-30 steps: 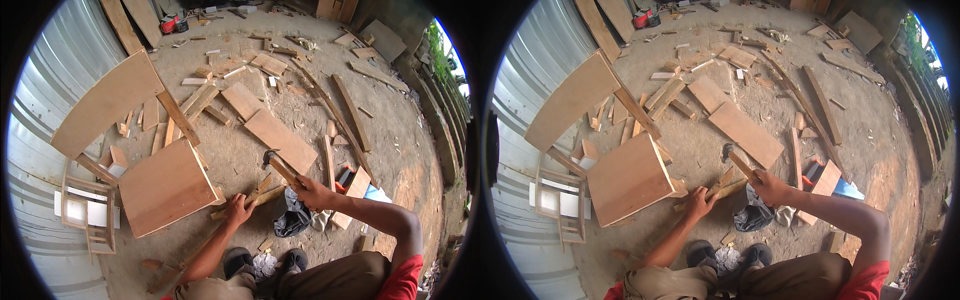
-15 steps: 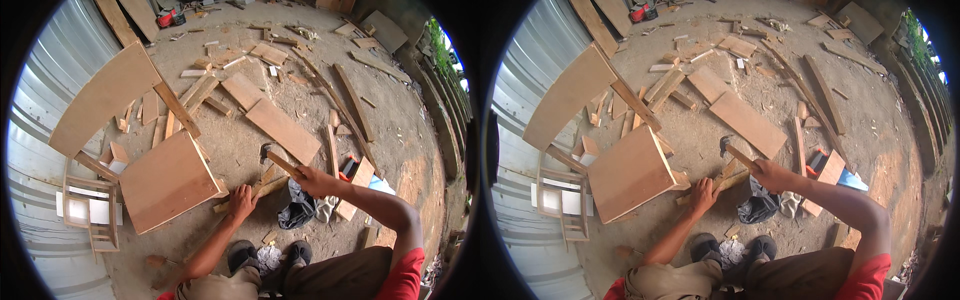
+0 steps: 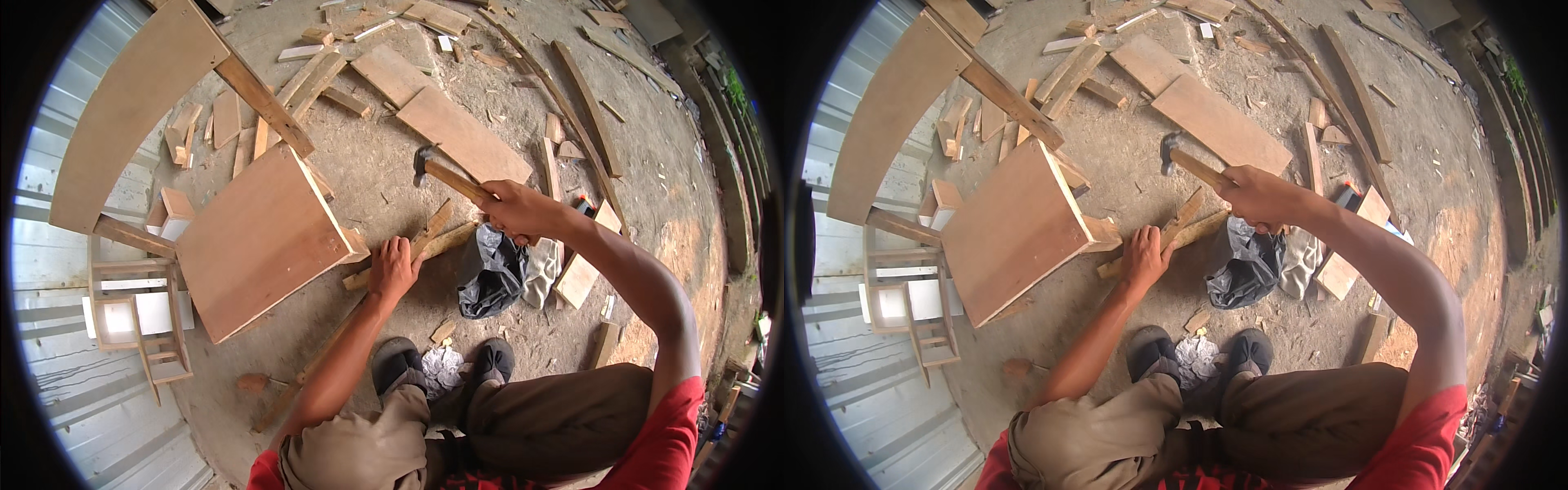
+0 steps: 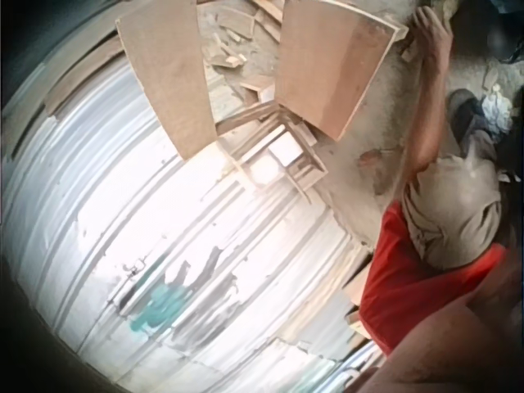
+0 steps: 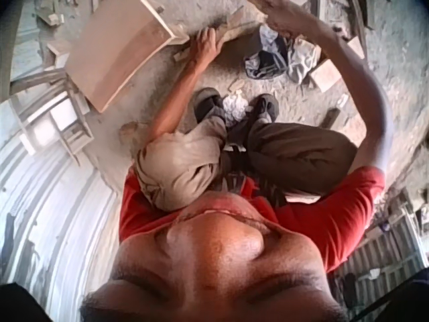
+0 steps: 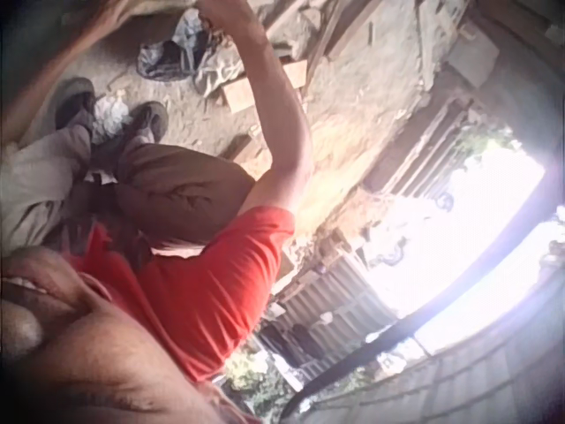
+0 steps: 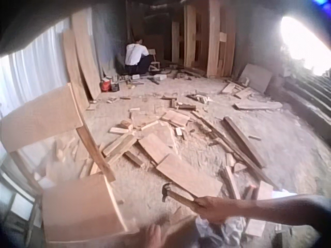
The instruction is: The person uses a hammer to pry apart and break wooden pieces from a disassembled chair or stool. They repeatedly strike joints and legs to separate components, then switch to a hand saw to cut a wooden plank into smaller pieces.
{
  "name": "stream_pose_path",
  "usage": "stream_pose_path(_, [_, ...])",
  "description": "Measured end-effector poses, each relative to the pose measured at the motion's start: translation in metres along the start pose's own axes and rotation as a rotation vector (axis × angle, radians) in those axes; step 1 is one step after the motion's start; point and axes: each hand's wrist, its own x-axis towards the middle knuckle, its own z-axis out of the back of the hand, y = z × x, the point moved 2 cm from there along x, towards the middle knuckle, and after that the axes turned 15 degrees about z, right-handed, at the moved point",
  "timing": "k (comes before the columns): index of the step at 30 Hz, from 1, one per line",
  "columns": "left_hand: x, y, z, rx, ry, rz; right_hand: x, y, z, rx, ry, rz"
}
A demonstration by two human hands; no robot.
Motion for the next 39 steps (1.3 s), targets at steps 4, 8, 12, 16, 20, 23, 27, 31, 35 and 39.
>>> stream_pose_path(4, [-0.002,0.002,0.002,-0.005,-0.032,-0.011,0.003,-0.003,-0.003,-0.057,0.095,-0.006])
stream_pose_path(8, [-0.003,0.003,0.003,0.013,-0.014,0.0,0.0,0.003,-0.002,-0.065,-0.022,0.076])
stream_pose_path(12, [0.003,-0.002,0.002,-0.004,-0.024,-0.006,0.001,-0.009,0.002,-0.109,0.066,0.099])
stream_pose_path(16, [-0.002,-0.001,0.002,0.008,-0.01,0.001,0.005,-0.009,0.005,-0.033,-0.042,0.109])
stream_pose_path(20, [0.002,0.001,0.001,-0.015,-0.032,-0.009,-0.001,-0.007,-0.006,-0.182,0.158,0.095])
stream_pose_path(23, [-0.002,0.001,0.001,-0.005,-0.035,-0.011,0.0,-0.002,0.005,-0.153,0.07,0.055])
stream_pose_path(27, [-0.004,0.0,0.007,-0.01,-0.039,-0.01,0.0,-0.015,-0.024,-0.174,0.023,0.155])
stream_pose_path(31, [-0.003,0.002,0.009,-0.006,-0.034,-0.004,-0.006,-0.015,-0.019,-0.065,-0.007,0.133])
stream_pose_path(35, [-0.002,-0.002,0.007,-0.018,-0.005,0.011,-0.007,-0.028,-0.02,0.055,-0.205,0.17])
stream_pose_path(39, [-0.002,-0.004,0.001,-0.005,-0.004,0.023,-0.033,-0.078,-0.052,-0.067,-0.369,0.212])
